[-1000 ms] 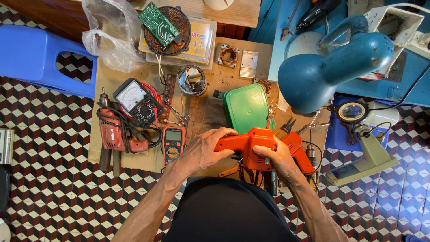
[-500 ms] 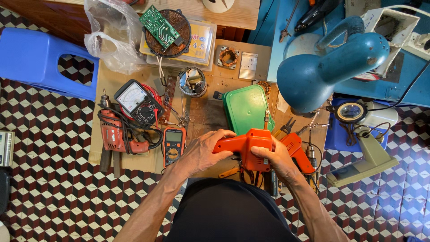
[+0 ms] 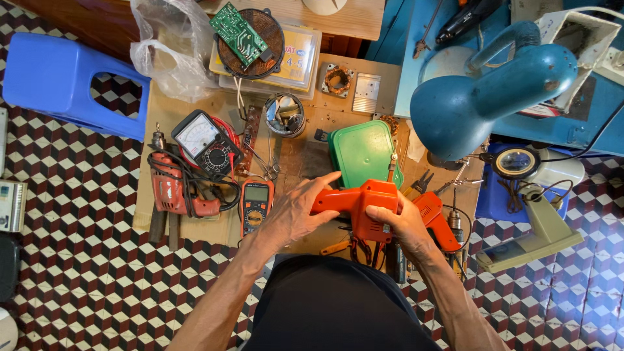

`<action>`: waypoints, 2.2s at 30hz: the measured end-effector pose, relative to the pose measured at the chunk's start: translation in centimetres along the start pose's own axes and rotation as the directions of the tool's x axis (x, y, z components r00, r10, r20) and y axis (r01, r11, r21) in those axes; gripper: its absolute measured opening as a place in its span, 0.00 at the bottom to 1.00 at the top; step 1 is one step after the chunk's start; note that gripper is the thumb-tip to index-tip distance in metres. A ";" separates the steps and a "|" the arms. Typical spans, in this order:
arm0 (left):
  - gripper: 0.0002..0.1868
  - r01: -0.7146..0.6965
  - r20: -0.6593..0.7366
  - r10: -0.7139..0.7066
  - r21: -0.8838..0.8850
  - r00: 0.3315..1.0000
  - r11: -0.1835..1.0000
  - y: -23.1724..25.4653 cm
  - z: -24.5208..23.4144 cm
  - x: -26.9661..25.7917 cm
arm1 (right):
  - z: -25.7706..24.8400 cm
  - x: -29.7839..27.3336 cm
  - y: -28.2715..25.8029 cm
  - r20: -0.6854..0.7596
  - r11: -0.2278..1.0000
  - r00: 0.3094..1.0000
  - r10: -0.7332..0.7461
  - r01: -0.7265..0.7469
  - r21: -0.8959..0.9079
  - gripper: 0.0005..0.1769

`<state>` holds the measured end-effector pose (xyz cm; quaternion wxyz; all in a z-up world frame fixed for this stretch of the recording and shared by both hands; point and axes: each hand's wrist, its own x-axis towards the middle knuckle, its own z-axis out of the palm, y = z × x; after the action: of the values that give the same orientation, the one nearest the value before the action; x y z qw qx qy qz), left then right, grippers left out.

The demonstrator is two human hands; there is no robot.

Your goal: The person disassembles an orange glue gun, removes the internal components, and uses a multimeter to test the electrical connections. They then reassemble the glue gun and place it on the workbench.

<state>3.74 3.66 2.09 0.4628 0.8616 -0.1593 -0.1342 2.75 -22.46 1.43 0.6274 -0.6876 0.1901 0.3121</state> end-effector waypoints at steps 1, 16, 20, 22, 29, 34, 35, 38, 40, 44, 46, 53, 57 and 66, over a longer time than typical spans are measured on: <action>0.38 -0.069 -0.121 0.079 0.086 0.990 0.994 -0.4 0.2 -0.6 | 0.3 0.0 -0.1 -0.002 0.999 1.000 -0.021 0.021 0.040 0.48; 0.42 0.398 0.137 -0.511 -0.800 0.849 0.448 3.6 6.7 -2.5 | 2.8 0.6 1.4 -0.056 0.927 0.998 -0.037 0.055 0.371 0.30; 0.43 0.426 0.192 -0.487 -0.795 0.852 0.432 3.4 6.8 -1.9 | 2.3 0.6 1.1 -0.066 0.927 0.997 -0.043 0.065 0.369 0.33; 0.42 0.412 0.192 -0.477 -0.811 0.858 0.415 3.2 7.0 -1.9 | 2.3 0.7 0.7 -0.065 0.936 0.996 -0.058 0.077 0.345 0.35; 0.37 0.283 0.141 -0.426 -0.915 0.893 0.289 2.6 8.3 -0.9 | 1.5 1.0 -0.7 0.037 0.941 0.994 -0.106 0.089 0.326 0.37; 0.32 0.276 0.193 -0.439 -0.952 0.877 0.135 1.9 9.1 0.0 | -0.6 1.5 -0.5 0.087 0.894 0.989 -0.117 0.067 0.443 0.38; 0.31 0.280 0.198 -0.441 -0.951 0.875 0.129 1.8 9.2 0.1 | -1.0 1.8 -0.5 0.075 0.889 0.990 -0.121 0.074 0.452 0.38; 0.30 0.284 0.201 -0.442 -0.950 0.874 0.131 1.6 9.5 0.7 | -1.8 2.6 -0.2 0.059 0.899 0.991 -0.119 0.082 0.431 0.38; 0.31 0.278 0.192 -0.448 -0.951 0.873 0.133 1.7 9.8 1.2 | -2.1 3.1 -0.2 0.045 0.912 0.993 -0.108 0.081 0.403 0.36; 0.32 0.258 0.169 -0.478 -0.958 0.862 0.126 2.1 10.5 2.1 | -1.8 3.9 -0.5 -0.035 0.955 0.991 -0.133 0.137 0.263 0.32; 0.34 0.242 0.156 -0.487 -0.963 0.859 0.120 2.2 10.9 2.4 | -1.5 4.3 -0.7 -0.059 0.958 0.985 -0.164 0.173 0.231 0.31; 0.35 0.384 0.138 -0.468 -0.786 0.873 0.484 2.7 9.1 1.3 | -2.7 5.0 -2.7 -0.023 0.968 0.980 -0.195 0.197 0.154 0.26; 0.23 0.437 -0.110 -0.555 -0.501 0.824 0.747 1.9 3.5 -1.0 | -4.1 5.0 -4.2 0.028 0.979 0.978 -0.205 0.205 -0.003 0.29; 0.26 0.468 0.257 -0.392 -0.519 0.883 0.715 -3.0 0.6 0.8 | -4.5 6.4 -5.0 0.079 0.972 0.979 -0.190 0.199 -0.122 0.32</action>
<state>4.66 4.49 -0.83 0.6421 0.6869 0.0637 -0.3344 11.56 -25.34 0.92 0.6151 -0.7313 0.0802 0.2838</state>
